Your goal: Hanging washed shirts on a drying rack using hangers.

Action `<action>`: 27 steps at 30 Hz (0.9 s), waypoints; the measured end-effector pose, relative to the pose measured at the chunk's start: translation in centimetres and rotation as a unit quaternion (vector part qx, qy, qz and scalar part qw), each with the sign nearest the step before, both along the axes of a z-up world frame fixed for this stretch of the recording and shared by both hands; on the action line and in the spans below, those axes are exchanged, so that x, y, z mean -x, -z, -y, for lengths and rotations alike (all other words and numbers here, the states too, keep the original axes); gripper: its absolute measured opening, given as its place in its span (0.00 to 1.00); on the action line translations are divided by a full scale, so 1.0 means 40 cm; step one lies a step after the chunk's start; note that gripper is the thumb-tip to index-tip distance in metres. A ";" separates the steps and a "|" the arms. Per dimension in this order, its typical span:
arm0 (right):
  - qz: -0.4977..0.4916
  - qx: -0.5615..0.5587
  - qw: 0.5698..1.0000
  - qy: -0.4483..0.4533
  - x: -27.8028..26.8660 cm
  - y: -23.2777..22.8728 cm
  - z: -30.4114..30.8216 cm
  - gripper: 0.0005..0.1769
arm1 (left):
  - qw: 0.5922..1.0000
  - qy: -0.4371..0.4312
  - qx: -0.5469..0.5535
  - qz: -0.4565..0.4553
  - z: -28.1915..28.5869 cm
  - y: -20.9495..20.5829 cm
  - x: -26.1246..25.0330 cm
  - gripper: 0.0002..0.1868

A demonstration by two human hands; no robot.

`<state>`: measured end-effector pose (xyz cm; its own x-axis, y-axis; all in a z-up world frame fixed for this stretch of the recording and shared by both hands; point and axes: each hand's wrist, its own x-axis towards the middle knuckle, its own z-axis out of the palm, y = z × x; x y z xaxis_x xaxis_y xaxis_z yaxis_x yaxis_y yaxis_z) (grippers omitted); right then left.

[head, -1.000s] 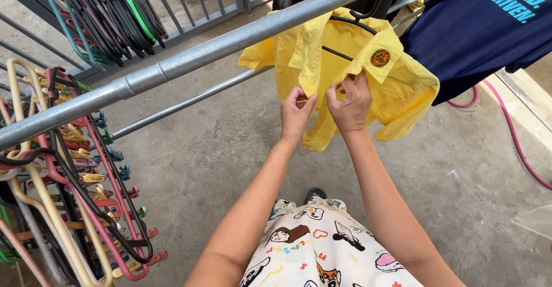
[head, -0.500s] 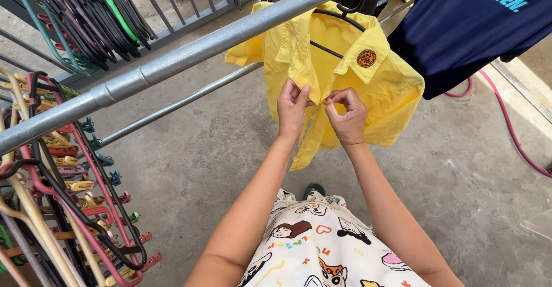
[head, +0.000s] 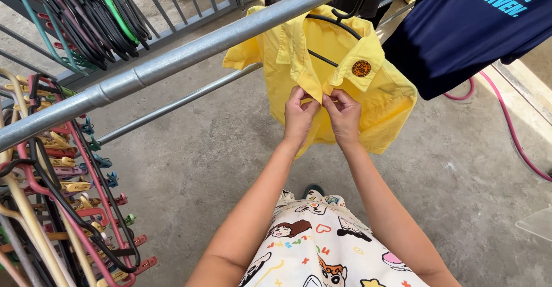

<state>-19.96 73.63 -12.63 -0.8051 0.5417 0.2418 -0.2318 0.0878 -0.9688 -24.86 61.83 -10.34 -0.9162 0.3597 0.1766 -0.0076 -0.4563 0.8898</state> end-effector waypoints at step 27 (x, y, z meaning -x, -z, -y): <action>0.037 -0.168 0.975 0.139 -0.065 -0.079 0.066 0.05 | 0.994 -0.008 0.100 -0.044 -0.038 0.048 0.029 0.03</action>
